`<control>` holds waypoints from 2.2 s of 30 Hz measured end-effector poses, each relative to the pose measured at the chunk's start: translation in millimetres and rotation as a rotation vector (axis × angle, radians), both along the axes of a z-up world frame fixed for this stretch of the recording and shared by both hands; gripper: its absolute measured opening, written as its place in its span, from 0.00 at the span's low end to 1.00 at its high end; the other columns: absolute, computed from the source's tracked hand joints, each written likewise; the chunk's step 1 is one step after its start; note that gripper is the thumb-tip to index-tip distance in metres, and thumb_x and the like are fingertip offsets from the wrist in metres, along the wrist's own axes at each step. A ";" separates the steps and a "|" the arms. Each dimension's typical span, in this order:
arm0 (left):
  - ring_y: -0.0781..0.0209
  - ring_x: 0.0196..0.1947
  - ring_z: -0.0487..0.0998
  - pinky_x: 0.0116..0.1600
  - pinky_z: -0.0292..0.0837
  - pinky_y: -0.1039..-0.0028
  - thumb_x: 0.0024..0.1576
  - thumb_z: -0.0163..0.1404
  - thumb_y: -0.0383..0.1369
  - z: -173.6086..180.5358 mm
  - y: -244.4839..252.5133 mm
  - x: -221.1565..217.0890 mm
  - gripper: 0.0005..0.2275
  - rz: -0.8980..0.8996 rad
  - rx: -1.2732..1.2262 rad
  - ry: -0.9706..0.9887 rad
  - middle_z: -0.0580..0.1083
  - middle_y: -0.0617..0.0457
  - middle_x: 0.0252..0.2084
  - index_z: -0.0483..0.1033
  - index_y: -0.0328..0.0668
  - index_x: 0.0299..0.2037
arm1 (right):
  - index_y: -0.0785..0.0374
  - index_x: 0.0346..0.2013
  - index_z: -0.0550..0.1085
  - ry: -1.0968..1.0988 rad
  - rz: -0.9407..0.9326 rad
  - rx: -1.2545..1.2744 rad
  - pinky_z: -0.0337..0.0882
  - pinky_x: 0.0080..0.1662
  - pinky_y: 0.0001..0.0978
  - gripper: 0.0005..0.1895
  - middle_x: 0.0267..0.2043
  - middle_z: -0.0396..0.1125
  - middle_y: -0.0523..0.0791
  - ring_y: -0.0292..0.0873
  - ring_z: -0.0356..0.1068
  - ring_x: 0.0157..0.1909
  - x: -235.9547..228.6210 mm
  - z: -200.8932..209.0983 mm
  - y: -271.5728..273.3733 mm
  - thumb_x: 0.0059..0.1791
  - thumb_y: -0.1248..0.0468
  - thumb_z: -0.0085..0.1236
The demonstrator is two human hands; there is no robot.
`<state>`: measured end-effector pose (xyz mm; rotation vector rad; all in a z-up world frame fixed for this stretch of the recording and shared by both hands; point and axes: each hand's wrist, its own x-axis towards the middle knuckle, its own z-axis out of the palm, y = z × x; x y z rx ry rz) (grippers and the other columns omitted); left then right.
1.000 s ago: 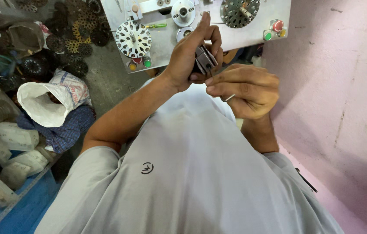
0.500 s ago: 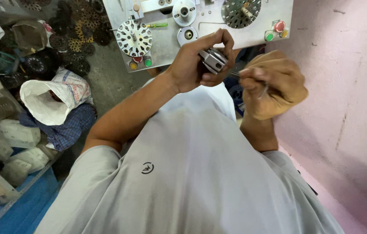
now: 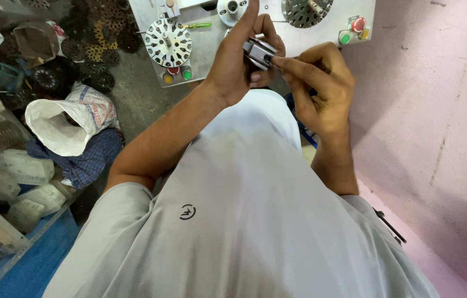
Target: The person assembles a small metal component by hand, inserting a pin and attaching a circular gear-like part. They repeatedly inspect the assembly, adjust the fit, and place the finished unit on a nearby surface.
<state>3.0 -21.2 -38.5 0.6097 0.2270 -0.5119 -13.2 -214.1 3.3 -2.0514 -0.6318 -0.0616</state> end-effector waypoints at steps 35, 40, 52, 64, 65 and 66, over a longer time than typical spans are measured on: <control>0.67 0.13 0.60 0.15 0.46 0.76 0.65 0.34 0.56 -27.0 1.0 5.0 0.28 0.184 0.228 -0.078 0.69 0.50 0.21 0.62 0.43 0.22 | 0.62 0.44 0.77 -0.250 0.240 -0.284 0.62 0.39 0.39 0.09 0.34 0.61 0.43 0.46 0.60 0.36 30.3 9.4 14.7 0.53 0.76 0.63; 0.63 0.14 0.62 0.18 0.52 0.72 0.67 0.36 0.55 -37.9 -1.8 10.2 0.28 0.447 0.362 -0.178 0.66 0.48 0.18 0.60 0.41 0.22 | 0.66 0.47 0.72 -0.023 0.129 -0.140 0.64 0.38 0.40 0.09 0.37 0.62 0.48 0.48 0.64 0.35 12.5 -4.4 30.3 0.54 0.77 0.58; 0.60 0.17 0.67 0.23 0.60 0.70 0.69 0.39 0.56 -86.0 -0.2 16.8 0.29 0.422 0.408 -0.108 0.66 0.46 0.19 0.63 0.42 0.22 | 0.69 0.42 0.73 0.138 0.014 0.005 0.63 0.35 0.36 0.02 0.35 0.64 0.49 0.44 0.62 0.30 4.9 -43.0 42.9 0.55 0.74 0.57; 0.58 0.28 0.71 0.34 0.68 0.66 0.64 0.47 0.42 -80.4 -26.9 27.9 0.11 0.004 -0.084 0.189 0.73 0.47 0.35 0.67 0.44 0.40 | 0.64 0.35 0.78 0.064 -0.597 -0.328 0.75 0.41 0.39 0.06 0.36 0.74 0.47 0.49 0.76 0.37 141.5 -294.1 -151.1 0.48 0.67 0.70; 0.57 0.33 0.72 0.39 0.70 0.64 0.65 0.50 0.36 -81.5 -32.8 31.7 0.09 -0.014 -0.151 0.143 0.73 0.47 0.39 0.65 0.43 0.44 | 0.64 0.33 0.78 0.017 -0.623 -0.415 0.74 0.40 0.41 0.08 0.36 0.74 0.47 0.51 0.75 0.37 147.7 -307.2 -155.0 0.46 0.66 0.71; 0.58 0.34 0.73 0.40 0.72 0.64 0.61 0.52 0.31 -82.7 -39.2 36.0 0.09 -0.024 -0.115 0.127 0.72 0.48 0.40 0.64 0.43 0.46 | 0.64 0.30 0.77 -0.030 -0.648 -0.501 0.72 0.39 0.44 0.10 0.35 0.73 0.47 0.54 0.74 0.38 152.5 -315.2 -149.4 0.43 0.64 0.72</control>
